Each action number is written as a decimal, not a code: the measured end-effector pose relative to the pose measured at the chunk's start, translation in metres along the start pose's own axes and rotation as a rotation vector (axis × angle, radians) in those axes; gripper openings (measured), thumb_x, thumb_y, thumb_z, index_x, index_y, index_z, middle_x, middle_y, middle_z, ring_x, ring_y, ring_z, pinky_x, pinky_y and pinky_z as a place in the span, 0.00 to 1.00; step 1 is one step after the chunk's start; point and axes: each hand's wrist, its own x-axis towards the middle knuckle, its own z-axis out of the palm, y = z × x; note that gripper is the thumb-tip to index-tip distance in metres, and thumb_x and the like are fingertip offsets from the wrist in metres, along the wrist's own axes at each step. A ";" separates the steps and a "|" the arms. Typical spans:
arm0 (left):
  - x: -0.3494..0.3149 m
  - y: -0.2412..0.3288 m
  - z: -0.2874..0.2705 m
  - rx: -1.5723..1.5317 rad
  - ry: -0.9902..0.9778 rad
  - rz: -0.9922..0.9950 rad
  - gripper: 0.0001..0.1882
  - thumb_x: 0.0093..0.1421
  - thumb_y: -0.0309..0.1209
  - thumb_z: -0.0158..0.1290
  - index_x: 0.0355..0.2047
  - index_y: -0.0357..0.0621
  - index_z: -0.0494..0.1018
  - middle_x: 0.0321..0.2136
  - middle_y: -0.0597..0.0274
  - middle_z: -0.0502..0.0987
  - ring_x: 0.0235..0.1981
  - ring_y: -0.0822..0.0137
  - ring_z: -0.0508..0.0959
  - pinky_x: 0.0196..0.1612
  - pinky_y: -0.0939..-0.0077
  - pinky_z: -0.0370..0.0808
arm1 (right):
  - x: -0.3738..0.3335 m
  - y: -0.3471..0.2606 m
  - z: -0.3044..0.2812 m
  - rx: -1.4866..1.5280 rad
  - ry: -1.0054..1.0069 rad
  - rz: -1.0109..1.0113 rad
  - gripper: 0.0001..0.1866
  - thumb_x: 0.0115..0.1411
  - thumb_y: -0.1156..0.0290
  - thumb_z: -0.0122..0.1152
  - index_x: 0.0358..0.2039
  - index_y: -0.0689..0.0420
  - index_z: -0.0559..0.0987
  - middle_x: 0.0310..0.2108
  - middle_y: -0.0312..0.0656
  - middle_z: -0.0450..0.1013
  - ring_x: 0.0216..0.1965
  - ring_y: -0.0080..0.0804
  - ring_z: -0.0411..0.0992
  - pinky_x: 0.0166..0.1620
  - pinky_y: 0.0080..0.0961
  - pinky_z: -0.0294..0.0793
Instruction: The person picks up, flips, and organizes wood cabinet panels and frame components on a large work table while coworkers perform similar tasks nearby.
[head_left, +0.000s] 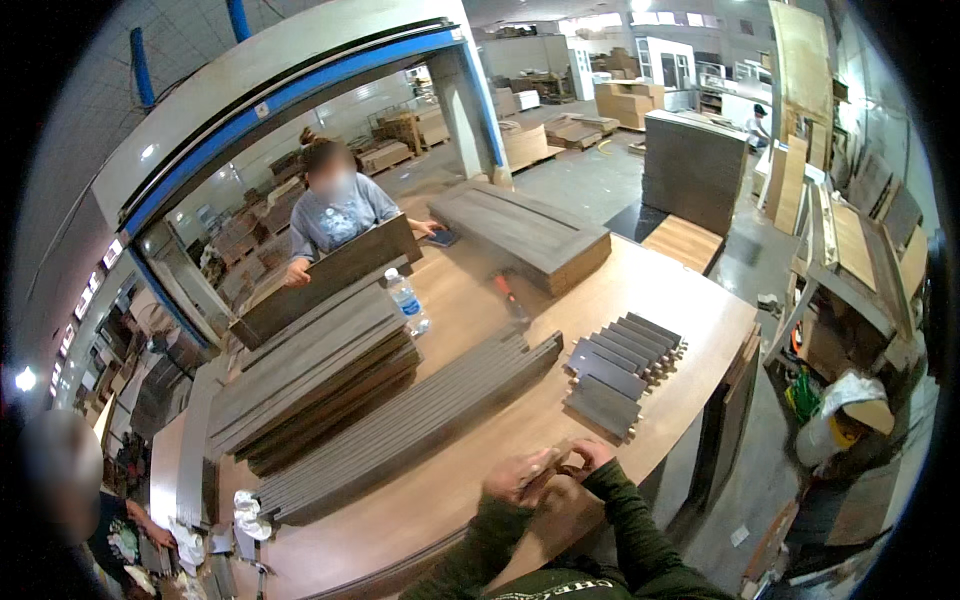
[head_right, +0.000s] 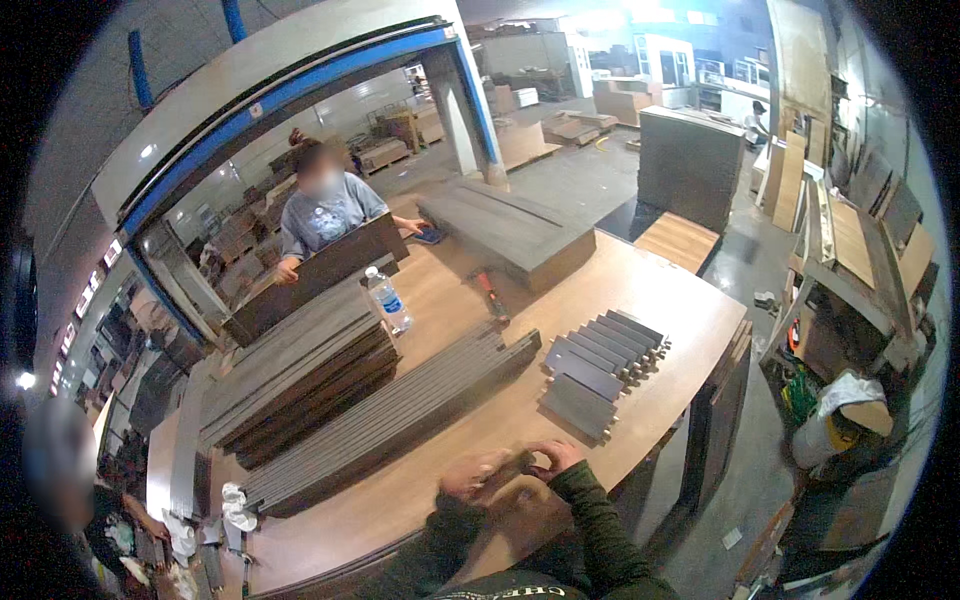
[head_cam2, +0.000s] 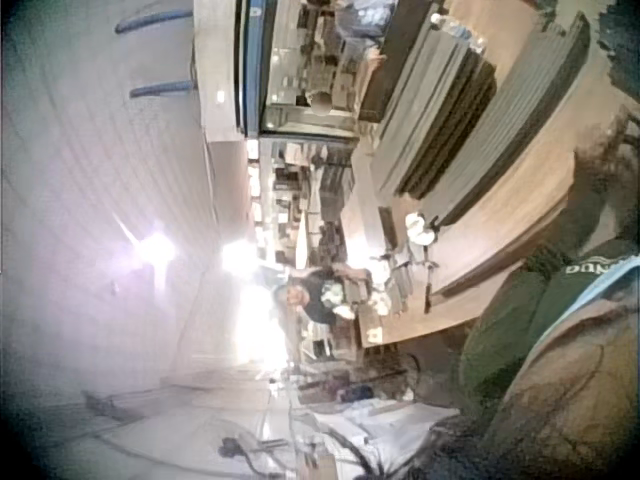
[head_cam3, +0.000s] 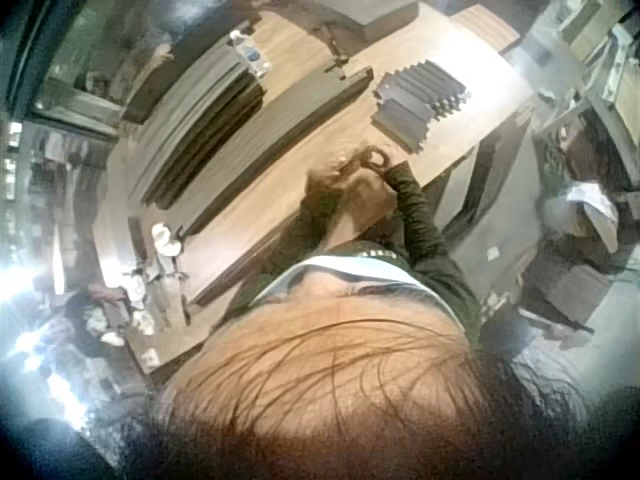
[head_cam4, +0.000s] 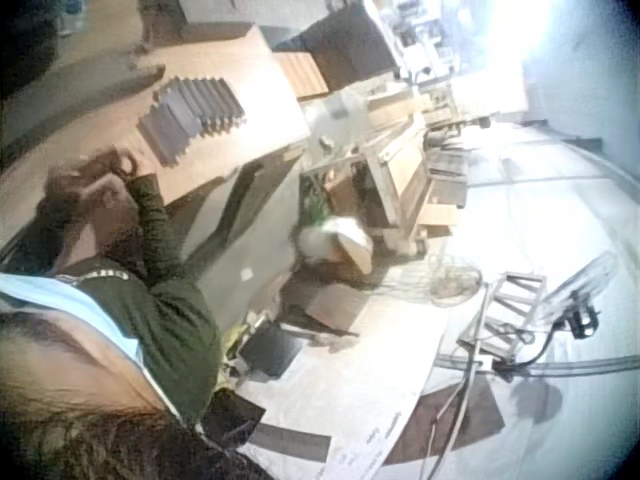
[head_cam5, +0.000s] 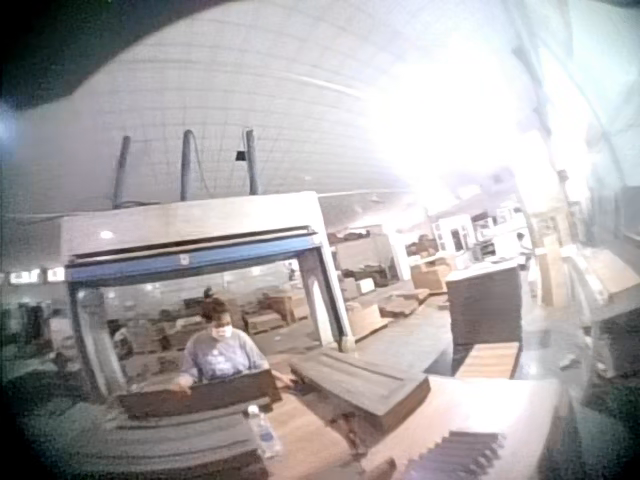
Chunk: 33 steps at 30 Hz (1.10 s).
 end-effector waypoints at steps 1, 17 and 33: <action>-0.007 -0.013 0.010 0.237 -0.062 0.049 0.10 0.51 0.26 0.55 0.35 0.44 0.73 0.26 0.59 0.75 0.27 0.60 0.76 0.27 0.71 0.73 | -0.008 0.023 0.016 -0.096 -0.024 0.058 0.18 0.43 0.64 0.63 0.38 0.49 0.75 0.34 0.36 0.73 0.39 0.39 0.68 0.48 0.37 0.62; -0.041 -0.047 0.003 0.392 -0.026 -0.246 0.19 0.50 0.38 0.57 0.43 0.53 0.72 0.21 0.56 0.74 0.19 0.59 0.74 0.21 0.70 0.70 | 0.000 0.015 0.019 0.036 -0.243 0.237 0.19 0.42 0.59 0.65 0.37 0.46 0.75 0.31 0.36 0.73 0.36 0.34 0.70 0.46 0.32 0.62; -0.045 -0.035 -0.008 0.307 -0.101 -0.096 0.13 0.51 0.31 0.55 0.38 0.44 0.72 0.31 0.57 0.76 0.31 0.61 0.76 0.33 0.72 0.73 | -0.017 0.009 0.033 -0.169 -0.310 0.189 0.18 0.46 0.56 0.62 0.39 0.43 0.74 0.38 0.34 0.72 0.44 0.34 0.67 0.52 0.36 0.59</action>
